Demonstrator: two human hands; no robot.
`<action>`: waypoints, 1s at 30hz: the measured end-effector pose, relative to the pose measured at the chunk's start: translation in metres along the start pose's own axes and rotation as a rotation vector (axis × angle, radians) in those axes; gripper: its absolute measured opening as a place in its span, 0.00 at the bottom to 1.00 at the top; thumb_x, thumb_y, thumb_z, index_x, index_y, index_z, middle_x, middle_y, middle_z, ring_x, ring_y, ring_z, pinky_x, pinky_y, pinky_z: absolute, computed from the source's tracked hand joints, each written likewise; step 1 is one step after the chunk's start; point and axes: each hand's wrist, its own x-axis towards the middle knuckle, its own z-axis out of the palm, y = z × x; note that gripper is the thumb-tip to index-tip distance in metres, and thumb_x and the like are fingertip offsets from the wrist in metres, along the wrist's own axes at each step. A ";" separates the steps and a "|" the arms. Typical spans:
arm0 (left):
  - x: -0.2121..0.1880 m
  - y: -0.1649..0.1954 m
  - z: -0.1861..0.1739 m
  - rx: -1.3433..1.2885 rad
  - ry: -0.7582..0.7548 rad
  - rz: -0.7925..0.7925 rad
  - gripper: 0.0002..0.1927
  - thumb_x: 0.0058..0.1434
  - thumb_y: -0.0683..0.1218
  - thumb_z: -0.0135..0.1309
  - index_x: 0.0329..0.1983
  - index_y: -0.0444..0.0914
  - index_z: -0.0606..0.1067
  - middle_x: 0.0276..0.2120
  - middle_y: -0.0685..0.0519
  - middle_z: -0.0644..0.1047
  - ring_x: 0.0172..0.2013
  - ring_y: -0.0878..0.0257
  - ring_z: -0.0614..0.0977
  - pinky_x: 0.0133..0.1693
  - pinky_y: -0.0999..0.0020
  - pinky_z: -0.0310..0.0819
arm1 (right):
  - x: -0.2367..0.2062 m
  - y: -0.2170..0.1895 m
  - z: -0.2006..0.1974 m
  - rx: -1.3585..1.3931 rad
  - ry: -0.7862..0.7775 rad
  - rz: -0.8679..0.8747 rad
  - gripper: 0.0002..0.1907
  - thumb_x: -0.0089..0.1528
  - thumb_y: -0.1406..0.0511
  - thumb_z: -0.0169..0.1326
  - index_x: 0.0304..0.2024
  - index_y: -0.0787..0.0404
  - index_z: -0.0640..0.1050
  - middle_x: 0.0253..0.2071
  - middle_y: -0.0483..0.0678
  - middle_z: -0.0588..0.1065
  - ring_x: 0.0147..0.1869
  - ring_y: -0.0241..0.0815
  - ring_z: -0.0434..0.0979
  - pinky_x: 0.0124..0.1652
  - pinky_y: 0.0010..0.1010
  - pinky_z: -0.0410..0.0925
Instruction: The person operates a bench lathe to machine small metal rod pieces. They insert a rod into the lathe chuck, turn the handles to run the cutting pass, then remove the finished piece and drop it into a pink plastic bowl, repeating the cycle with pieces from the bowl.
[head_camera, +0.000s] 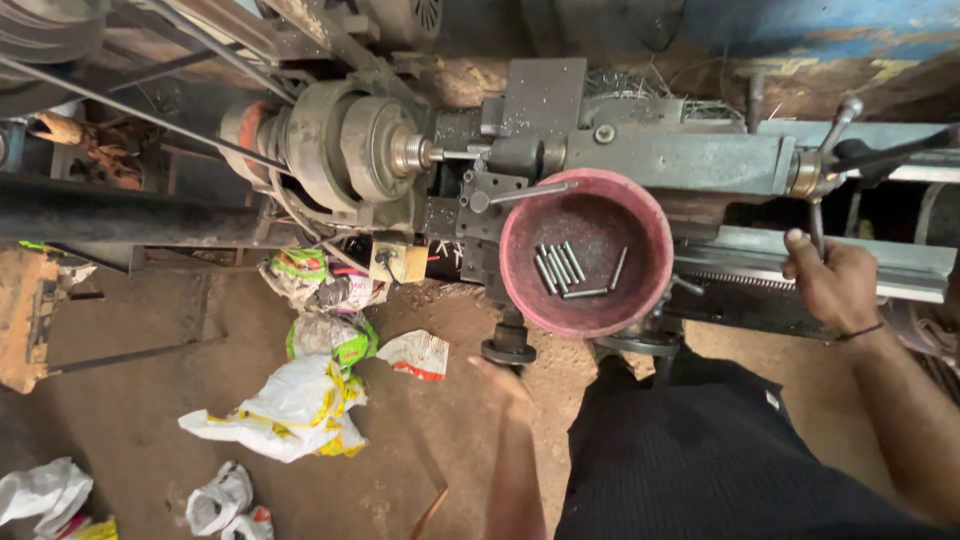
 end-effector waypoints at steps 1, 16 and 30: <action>0.009 -0.003 0.001 0.094 0.006 0.142 0.40 0.73 0.70 0.29 0.72 0.33 0.58 0.64 0.48 0.67 0.62 0.52 0.69 0.64 0.53 0.58 | 0.001 0.000 0.000 -0.066 0.034 -0.015 0.28 0.76 0.50 0.54 0.31 0.66 0.80 0.23 0.53 0.74 0.28 0.43 0.74 0.33 0.37 0.66; -0.039 0.118 0.051 0.698 0.027 1.070 0.14 0.69 0.47 0.56 0.50 0.33 0.72 0.40 0.44 0.77 0.40 0.52 0.80 0.43 0.59 0.75 | 0.182 -0.045 -0.056 0.003 0.511 -0.701 0.15 0.70 0.71 0.48 0.59 0.67 0.69 0.54 0.57 0.73 0.54 0.53 0.73 0.54 0.40 0.70; -0.132 0.126 0.255 1.765 -1.182 0.890 0.08 0.60 0.42 0.53 0.37 0.36 0.81 0.37 0.38 0.82 0.41 0.42 0.85 0.45 0.48 0.79 | 0.091 -0.056 -0.081 -0.306 0.689 -1.281 0.47 0.65 0.83 0.66 0.80 0.64 0.57 0.64 0.64 0.77 0.63 0.61 0.77 0.54 0.40 0.75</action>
